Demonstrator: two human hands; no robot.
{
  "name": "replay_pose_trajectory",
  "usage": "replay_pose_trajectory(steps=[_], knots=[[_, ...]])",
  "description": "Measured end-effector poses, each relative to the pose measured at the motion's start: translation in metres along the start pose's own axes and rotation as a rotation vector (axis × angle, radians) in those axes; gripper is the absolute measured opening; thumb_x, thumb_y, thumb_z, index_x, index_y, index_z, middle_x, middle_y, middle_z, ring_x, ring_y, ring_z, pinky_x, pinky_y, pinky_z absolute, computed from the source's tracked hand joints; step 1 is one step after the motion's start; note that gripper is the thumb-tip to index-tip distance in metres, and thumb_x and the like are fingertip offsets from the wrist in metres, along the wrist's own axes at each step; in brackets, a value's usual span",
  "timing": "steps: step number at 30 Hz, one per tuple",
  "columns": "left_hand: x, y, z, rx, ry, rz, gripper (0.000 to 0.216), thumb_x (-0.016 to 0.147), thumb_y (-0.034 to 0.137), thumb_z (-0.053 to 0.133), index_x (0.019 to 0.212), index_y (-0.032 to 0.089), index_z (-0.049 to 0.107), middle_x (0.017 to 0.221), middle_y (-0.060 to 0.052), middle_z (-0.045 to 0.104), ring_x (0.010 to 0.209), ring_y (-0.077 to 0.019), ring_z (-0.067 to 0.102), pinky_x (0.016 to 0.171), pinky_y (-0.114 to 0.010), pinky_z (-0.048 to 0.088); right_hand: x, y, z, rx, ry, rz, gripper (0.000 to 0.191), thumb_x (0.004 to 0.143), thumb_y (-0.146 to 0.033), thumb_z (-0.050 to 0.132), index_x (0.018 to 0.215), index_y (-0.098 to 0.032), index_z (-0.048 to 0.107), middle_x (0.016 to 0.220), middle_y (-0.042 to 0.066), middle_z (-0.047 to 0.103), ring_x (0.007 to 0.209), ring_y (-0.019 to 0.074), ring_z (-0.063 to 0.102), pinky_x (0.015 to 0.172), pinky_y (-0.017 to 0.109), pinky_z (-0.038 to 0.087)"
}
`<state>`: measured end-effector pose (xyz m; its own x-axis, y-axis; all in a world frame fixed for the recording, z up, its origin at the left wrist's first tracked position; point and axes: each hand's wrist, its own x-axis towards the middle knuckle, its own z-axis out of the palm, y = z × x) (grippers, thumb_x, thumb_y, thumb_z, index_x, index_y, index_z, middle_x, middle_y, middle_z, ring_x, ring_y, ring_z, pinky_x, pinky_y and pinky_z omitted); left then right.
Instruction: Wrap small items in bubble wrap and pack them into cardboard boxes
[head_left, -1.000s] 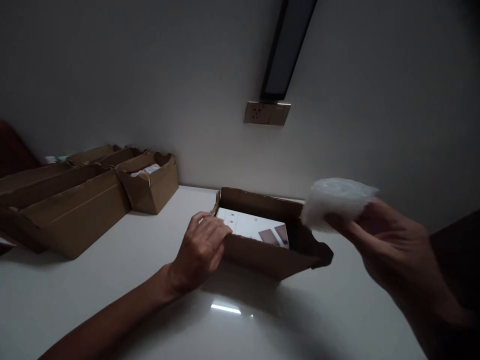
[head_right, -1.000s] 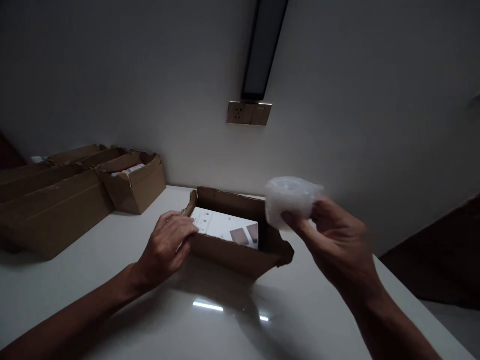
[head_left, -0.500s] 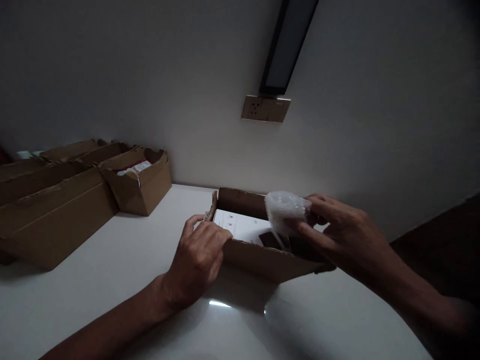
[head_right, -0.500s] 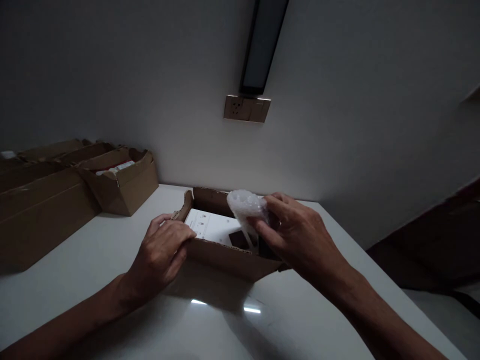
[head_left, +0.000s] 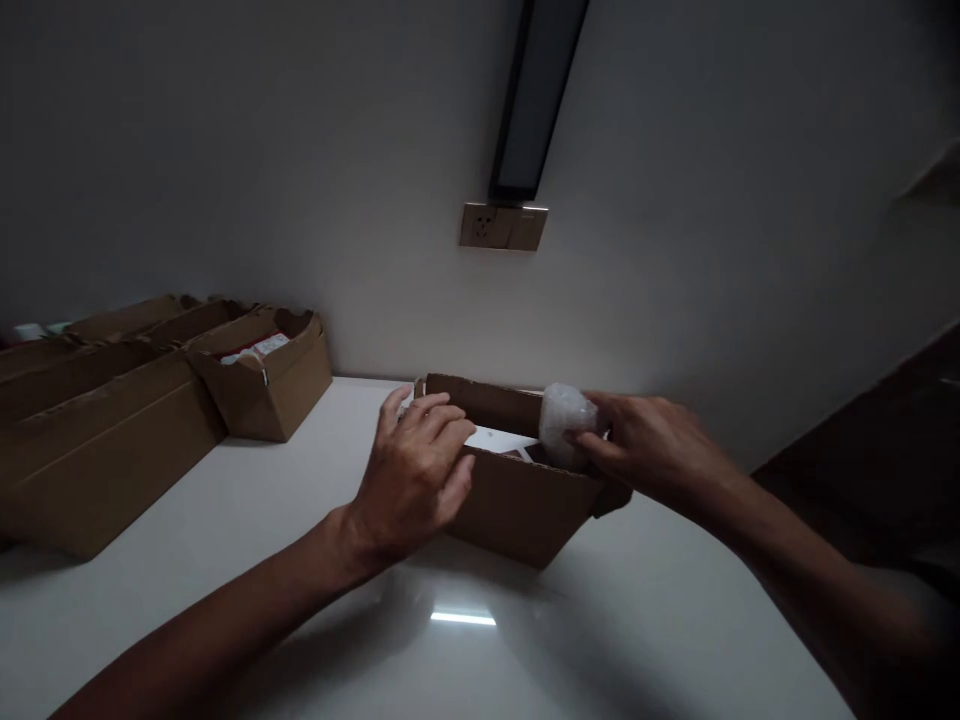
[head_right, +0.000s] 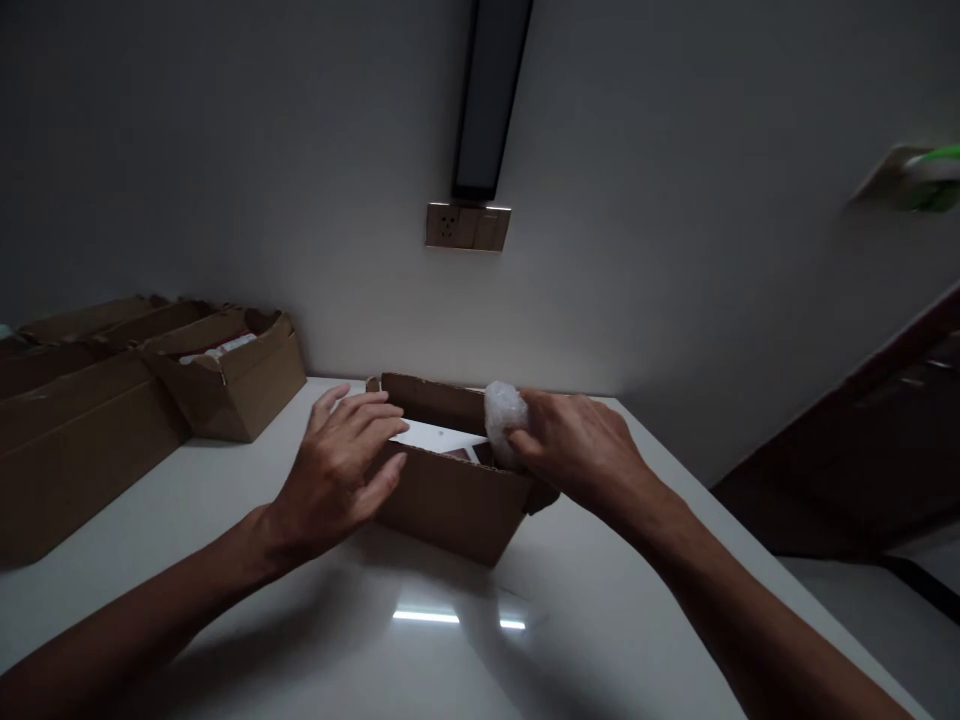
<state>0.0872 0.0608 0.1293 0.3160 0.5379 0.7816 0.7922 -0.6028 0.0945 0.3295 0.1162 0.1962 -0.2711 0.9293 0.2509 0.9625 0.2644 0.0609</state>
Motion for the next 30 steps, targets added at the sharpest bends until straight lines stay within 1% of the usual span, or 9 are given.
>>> replay_pose_trajectory(steps=[3, 7, 11, 14, 18, 20, 23, 25, 30], knots=[[0.030, 0.006, 0.013, -0.152, -0.093, -0.019, 0.027, 0.086, 0.017, 0.056, 0.113, 0.018, 0.061, 0.117, -0.010, 0.067, 0.115, -0.0271, 0.058, 0.102, -0.048, 0.042, 0.001, 0.003, -0.001, 0.020, -0.034, -0.024, 0.009, 0.077, -0.028, 0.056, 0.076, -0.022, 0.063, 0.065, 0.002, 0.064, 0.054, 0.0157, 0.050, 0.051, 0.028, 0.025], [0.078, 0.007, 0.039, -0.378, -0.366, -0.205, 0.042, 0.080, 0.015, 0.059, 0.122, 0.015, 0.057, 0.111, -0.010, 0.067, 0.098, -0.0242, 0.063, 0.085, -0.037, 0.050, -0.001, 0.002, -0.004, 0.064, -0.058, -0.060, 0.009, 0.078, -0.027, 0.054, 0.074, -0.022, 0.061, 0.065, 0.000, 0.065, 0.055, 0.0144, 0.051, 0.051, 0.026, 0.026], [0.109, 0.003, 0.059, -0.517, -0.578, -0.253, 0.026, 0.073, 0.008, 0.058, 0.097, 0.014, 0.065, 0.091, -0.006, 0.069, 0.081, -0.0192, 0.062, 0.068, -0.027, 0.046, -0.004, 0.001, -0.006, 0.071, -0.104, -0.068, 0.011, 0.079, -0.028, 0.053, 0.073, -0.022, 0.060, 0.064, -0.001, 0.064, 0.055, 0.0136, 0.051, 0.052, 0.026, 0.026], [0.116, 0.003, 0.064, -0.516, -0.597, -0.218, 0.015, 0.070, 0.004, 0.055, 0.078, 0.015, 0.062, 0.073, -0.001, 0.064, 0.068, -0.0144, 0.056, 0.058, -0.023, 0.038, -0.004, 0.005, -0.005, 0.056, -0.093, -0.076, 0.014, 0.080, -0.030, 0.054, 0.070, -0.022, 0.059, 0.062, -0.001, 0.062, 0.054, 0.0134, 0.049, 0.052, 0.027, 0.025], [0.116, 0.004, 0.067, -0.596, -0.626, -0.196, 0.016, 0.069, 0.002, 0.053, 0.074, 0.016, 0.061, 0.067, 0.002, 0.061, 0.064, -0.0119, 0.053, 0.055, -0.021, 0.035, -0.003, 0.013, -0.006, 0.080, -0.101, -0.089, 0.025, 0.084, -0.042, 0.055, 0.075, -0.020, 0.063, 0.061, 0.001, 0.062, 0.053, 0.0144, 0.051, 0.050, 0.027, 0.025], [0.118, 0.003, 0.071, -0.696, -0.693, -0.206, 0.014, 0.069, 0.003, 0.055, 0.073, 0.015, 0.061, 0.067, 0.002, 0.060, 0.062, -0.0112, 0.053, 0.055, -0.020, 0.036, -0.001, 0.014, -0.007, 0.128, -0.069, -0.085, 0.036, 0.084, -0.049, 0.056, 0.100, -0.019, 0.067, 0.073, 0.004, 0.068, 0.059, 0.0165, 0.058, 0.052, 0.027, 0.028], [0.121, 0.000, 0.077, -0.810, -0.803, -0.223, 0.014, 0.070, 0.003, 0.054, 0.073, 0.014, 0.061, 0.066, 0.003, 0.060, 0.059, -0.0104, 0.053, 0.057, -0.020, 0.039, 0.002, 0.012, -0.008, 0.149, -0.018, -0.097, 0.059, 0.083, -0.044, 0.058, 0.135, -0.018, 0.052, 0.089, 0.007, 0.073, 0.072, 0.0205, 0.064, 0.056, 0.026, 0.033], [0.120, -0.003, 0.074, -0.776, -0.818, -0.226, 0.015, 0.071, 0.004, 0.054, 0.076, 0.014, 0.064, 0.069, 0.002, 0.063, 0.062, -0.0115, 0.056, 0.060, -0.022, 0.041, 0.003, 0.009, -0.008, 0.099, -0.037, -0.104, 0.053, 0.083, -0.034, 0.057, 0.134, -0.020, 0.056, 0.088, 0.007, 0.073, 0.074, 0.0211, 0.065, 0.056, 0.026, 0.032], [0.089, -0.020, 0.030, -0.511, -0.585, -0.251, 0.025, 0.081, 0.028, 0.061, 0.103, 0.017, 0.068, 0.095, -0.005, 0.071, 0.084, -0.0185, 0.064, 0.073, -0.028, 0.047, -0.002, 0.007, -0.009, 0.073, -0.103, -0.062, 0.032, 0.081, -0.030, 0.059, 0.111, -0.024, 0.069, 0.076, 0.003, 0.072, 0.064, 0.0175, 0.061, 0.053, 0.026, 0.030]])
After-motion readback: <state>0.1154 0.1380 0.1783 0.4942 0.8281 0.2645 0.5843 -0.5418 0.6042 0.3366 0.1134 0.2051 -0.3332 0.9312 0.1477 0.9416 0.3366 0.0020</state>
